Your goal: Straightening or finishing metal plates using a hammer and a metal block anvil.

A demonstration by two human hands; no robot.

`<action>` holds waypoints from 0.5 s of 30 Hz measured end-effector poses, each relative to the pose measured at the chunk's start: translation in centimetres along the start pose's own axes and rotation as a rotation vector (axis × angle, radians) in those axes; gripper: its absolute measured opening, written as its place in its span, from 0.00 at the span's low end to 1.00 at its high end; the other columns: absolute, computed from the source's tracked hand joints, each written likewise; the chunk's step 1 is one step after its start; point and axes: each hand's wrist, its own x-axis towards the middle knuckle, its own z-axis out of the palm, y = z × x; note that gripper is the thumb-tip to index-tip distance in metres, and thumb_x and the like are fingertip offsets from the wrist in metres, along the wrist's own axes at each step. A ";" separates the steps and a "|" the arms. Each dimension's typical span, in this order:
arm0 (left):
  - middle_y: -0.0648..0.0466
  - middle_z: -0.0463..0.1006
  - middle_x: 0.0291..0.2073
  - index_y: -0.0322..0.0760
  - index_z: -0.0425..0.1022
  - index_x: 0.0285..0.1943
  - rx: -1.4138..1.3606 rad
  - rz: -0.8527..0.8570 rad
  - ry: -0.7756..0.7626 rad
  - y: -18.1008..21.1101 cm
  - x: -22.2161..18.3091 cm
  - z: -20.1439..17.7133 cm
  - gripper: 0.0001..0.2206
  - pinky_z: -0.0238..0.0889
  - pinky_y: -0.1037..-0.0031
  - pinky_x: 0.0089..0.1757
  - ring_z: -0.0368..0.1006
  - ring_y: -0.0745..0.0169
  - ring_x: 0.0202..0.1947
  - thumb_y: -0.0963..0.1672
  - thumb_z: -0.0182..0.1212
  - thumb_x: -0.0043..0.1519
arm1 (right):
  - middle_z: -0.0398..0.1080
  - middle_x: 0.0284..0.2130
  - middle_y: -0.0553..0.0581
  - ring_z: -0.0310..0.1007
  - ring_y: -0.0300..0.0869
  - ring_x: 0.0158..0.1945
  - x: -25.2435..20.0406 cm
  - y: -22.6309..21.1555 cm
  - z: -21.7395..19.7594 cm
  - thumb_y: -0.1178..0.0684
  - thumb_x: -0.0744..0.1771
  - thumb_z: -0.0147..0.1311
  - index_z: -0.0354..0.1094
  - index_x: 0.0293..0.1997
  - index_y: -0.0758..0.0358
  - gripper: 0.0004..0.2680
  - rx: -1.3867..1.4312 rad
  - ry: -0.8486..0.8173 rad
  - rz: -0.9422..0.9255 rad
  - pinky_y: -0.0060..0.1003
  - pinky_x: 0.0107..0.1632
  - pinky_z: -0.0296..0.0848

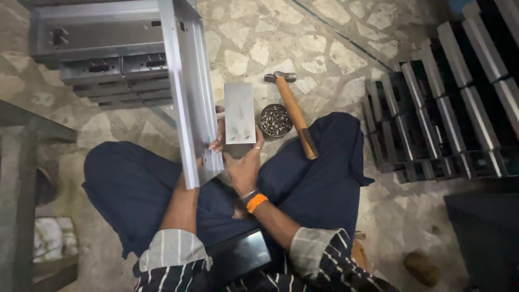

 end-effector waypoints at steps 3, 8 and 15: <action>0.29 0.75 0.41 0.22 0.63 0.66 0.013 0.012 0.029 1.8 8.9 -1.3 0.27 0.64 0.52 0.35 0.73 0.40 0.29 0.53 0.35 0.80 | 0.73 0.51 0.64 0.76 0.48 0.54 0.2 0.4 0.8 0.61 0.58 0.66 0.45 0.72 0.63 0.35 0.280 0.096 0.324 0.39 0.57 0.76; 0.30 0.75 0.41 0.25 0.61 0.68 0.021 0.042 0.054 1.3 11.2 -0.2 0.26 0.64 0.53 0.34 0.73 0.41 0.28 0.54 0.35 0.79 | 0.78 0.47 0.64 0.80 0.49 0.52 0.6 0.8 0.1 0.54 0.58 0.70 0.53 0.70 0.62 0.34 -0.019 0.120 0.235 0.41 0.54 0.76; 0.30 0.75 0.40 0.29 0.57 0.71 0.058 0.110 0.118 1.0 10.2 0.0 0.25 0.64 0.54 0.33 0.73 0.42 0.28 0.54 0.36 0.78 | 0.79 0.43 0.64 0.83 0.52 0.49 0.6 0.8 -1.4 0.52 0.57 0.69 0.57 0.70 0.56 0.33 -0.076 0.078 0.174 0.44 0.51 0.79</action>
